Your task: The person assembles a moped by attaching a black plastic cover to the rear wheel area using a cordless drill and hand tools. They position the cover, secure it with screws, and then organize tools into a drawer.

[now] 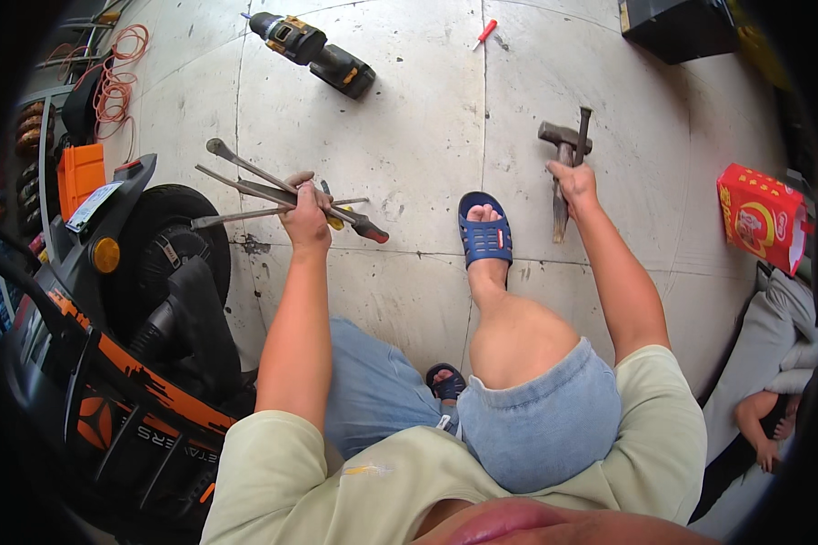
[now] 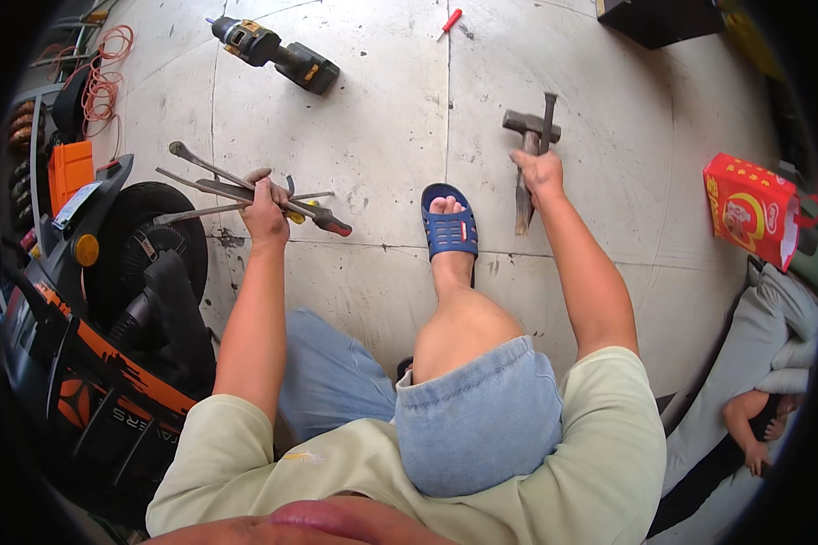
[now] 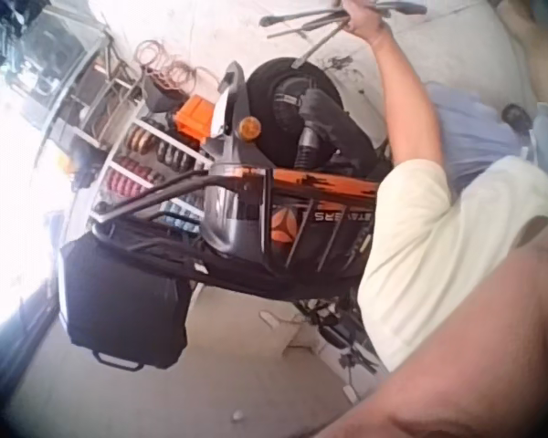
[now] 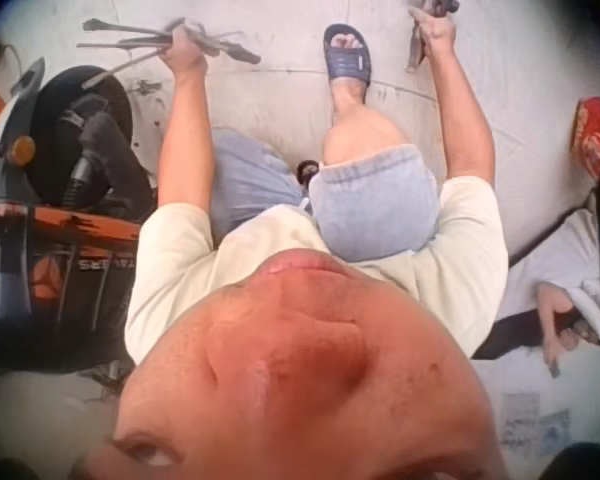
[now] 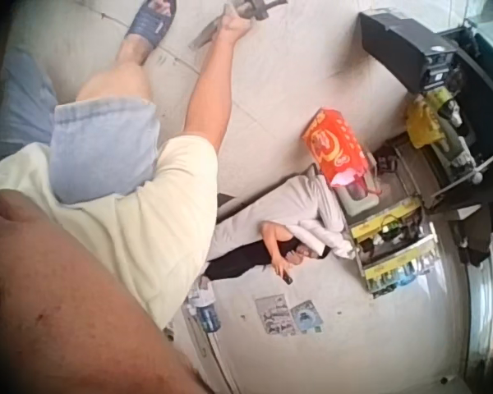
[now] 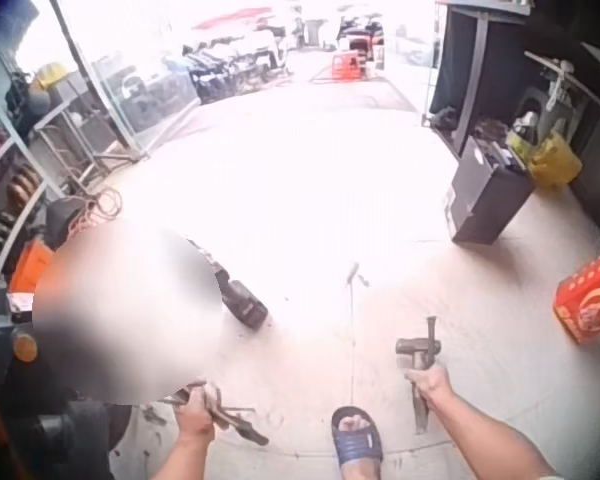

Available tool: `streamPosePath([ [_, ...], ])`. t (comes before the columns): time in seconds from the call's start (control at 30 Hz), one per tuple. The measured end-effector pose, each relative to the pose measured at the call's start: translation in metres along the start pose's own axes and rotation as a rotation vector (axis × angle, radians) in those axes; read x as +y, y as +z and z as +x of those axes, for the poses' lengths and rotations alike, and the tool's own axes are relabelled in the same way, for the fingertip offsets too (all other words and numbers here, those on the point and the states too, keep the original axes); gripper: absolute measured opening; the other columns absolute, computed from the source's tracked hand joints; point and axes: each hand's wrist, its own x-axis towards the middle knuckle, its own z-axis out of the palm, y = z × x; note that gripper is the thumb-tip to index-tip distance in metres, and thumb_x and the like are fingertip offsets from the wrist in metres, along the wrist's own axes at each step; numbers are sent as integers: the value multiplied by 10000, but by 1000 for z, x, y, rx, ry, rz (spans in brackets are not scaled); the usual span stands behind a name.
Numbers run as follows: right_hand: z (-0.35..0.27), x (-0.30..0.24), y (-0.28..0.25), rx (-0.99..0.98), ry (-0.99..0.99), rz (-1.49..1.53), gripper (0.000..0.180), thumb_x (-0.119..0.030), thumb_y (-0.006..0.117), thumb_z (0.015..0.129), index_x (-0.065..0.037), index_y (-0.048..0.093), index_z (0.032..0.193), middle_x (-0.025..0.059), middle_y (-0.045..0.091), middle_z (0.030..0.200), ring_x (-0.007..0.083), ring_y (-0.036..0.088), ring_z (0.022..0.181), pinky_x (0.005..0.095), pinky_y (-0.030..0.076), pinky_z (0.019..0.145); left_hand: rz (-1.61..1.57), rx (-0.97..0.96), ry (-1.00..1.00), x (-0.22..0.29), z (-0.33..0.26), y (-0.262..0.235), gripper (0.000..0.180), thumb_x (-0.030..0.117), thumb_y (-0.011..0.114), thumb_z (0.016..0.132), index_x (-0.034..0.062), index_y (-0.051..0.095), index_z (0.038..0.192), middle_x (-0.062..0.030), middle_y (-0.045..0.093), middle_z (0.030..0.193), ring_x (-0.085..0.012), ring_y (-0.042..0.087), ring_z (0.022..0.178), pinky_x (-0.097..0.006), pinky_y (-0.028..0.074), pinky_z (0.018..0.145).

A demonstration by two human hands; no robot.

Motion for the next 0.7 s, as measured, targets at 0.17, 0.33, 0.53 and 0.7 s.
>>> streamPosePath([
  [0.17, 148, -153, 112, 129, -56, -243, 407, -351, 780, 677, -19, 649, 873, 120, 658, 749, 246, 627, 669, 388, 503, 646, 105, 126, -219, 74, 63, 31, 179, 109, 502, 896, -2, 537, 1032, 4, 407, 585, -110, 389, 441, -278, 370, 453],
  [0.33, 184, -223, 166, 137, 27, -681, 479, -385, 695, 708, -77, 615, 1067, 116, 680, 1072, 283, 650, 1007, 399, 506, 866, 198, 203, -324, 171, 154, 76, 562, 414, 734, 802, -2, 516, 1113, -28, 497, 735, -81, 391, 483, -255, 376, 464],
  [0.53, 178, -200, 154, 36, 209, -884, 452, -302, 661, 726, -84, 598, 1118, 147, 665, 1107, 312, 638, 1053, 449, 505, 868, 568, 105, -477, 166, 220, 114, 523, 466, 817, 689, 12, 616, 854, -50, 530, 705, -112, 389, 497, -280, 316, 437],
  [0.7, 121, -133, 66, -208, 235, -707, 310, -233, 730, 669, 47, 640, 765, 123, 643, 689, 230, 607, 613, 374, 481, 595, 743, 39, -679, 173, 229, 130, 426, 522, 727, 744, 138, 547, 701, 14, 442, 564, -76, 366, 453, -246, 288, 410],
])
